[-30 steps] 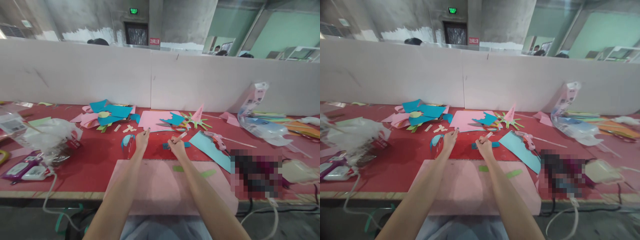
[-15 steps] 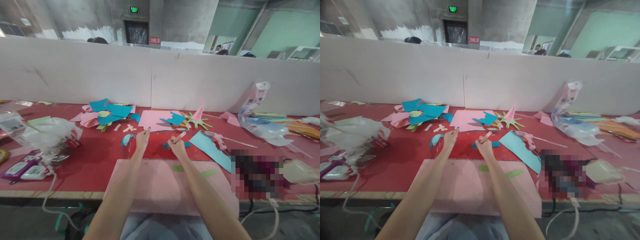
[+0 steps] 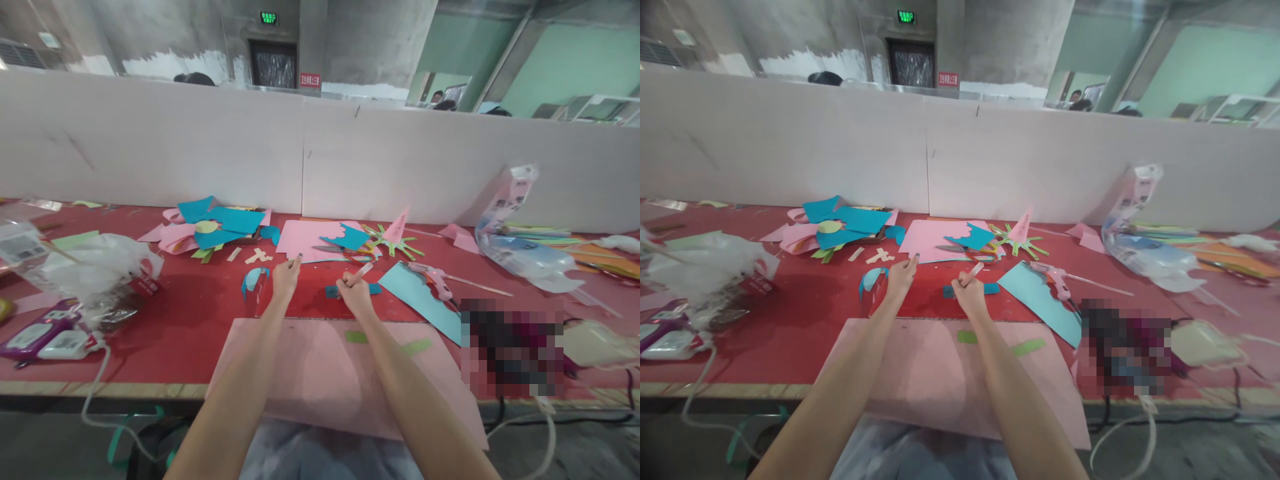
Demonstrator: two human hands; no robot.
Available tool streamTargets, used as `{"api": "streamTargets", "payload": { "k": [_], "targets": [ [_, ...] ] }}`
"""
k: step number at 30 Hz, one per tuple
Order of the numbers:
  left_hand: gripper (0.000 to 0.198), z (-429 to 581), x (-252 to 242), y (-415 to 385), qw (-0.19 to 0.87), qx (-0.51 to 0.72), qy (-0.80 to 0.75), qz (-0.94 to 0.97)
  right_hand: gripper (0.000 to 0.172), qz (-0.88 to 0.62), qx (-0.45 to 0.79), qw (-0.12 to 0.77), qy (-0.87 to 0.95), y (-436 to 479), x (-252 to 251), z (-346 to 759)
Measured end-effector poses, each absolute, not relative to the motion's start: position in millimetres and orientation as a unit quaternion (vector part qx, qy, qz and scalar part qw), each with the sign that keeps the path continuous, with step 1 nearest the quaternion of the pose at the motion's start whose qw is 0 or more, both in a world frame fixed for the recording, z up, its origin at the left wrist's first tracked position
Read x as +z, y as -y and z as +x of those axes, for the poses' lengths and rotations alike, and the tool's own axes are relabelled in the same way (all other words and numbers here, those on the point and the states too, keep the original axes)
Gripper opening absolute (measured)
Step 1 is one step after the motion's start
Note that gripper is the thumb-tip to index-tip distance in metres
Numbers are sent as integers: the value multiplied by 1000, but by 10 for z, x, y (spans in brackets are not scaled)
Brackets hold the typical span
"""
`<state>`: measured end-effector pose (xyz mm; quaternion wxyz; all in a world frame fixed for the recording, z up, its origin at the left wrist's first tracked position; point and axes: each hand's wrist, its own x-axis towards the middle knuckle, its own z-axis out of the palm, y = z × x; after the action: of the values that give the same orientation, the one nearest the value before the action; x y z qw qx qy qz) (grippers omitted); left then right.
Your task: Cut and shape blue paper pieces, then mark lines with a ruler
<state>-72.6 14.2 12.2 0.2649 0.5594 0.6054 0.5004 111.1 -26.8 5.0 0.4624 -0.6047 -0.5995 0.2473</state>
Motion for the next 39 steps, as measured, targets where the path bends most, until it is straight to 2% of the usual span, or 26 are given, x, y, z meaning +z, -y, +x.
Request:
{"api": "streamTargets", "payload": {
  "k": [7, 14, 19, 25, 39],
  "targets": [
    [51, -716, 134, -130, 264, 511, -594, 562, 25, -618, 240, 510, 548, 293, 59, 1129],
    [50, -711, 155, -112, 266, 497, -605, 562, 27, -613, 251, 489, 568, 270, 48, 1139],
    [50, -710, 144, -116, 265, 502, -602, 562, 28, -632, 191, 461, 593, 266, 49, 1141],
    [50, -704, 166, -108, 271, 500, -604, 558, 27, -619, 214, 471, 591, 273, 42, 1136],
    [51, -686, 168, -107, 264, 487, -608, 569, 29, -640, 173, 438, 607, 244, 26, 1139]
  ]
}}
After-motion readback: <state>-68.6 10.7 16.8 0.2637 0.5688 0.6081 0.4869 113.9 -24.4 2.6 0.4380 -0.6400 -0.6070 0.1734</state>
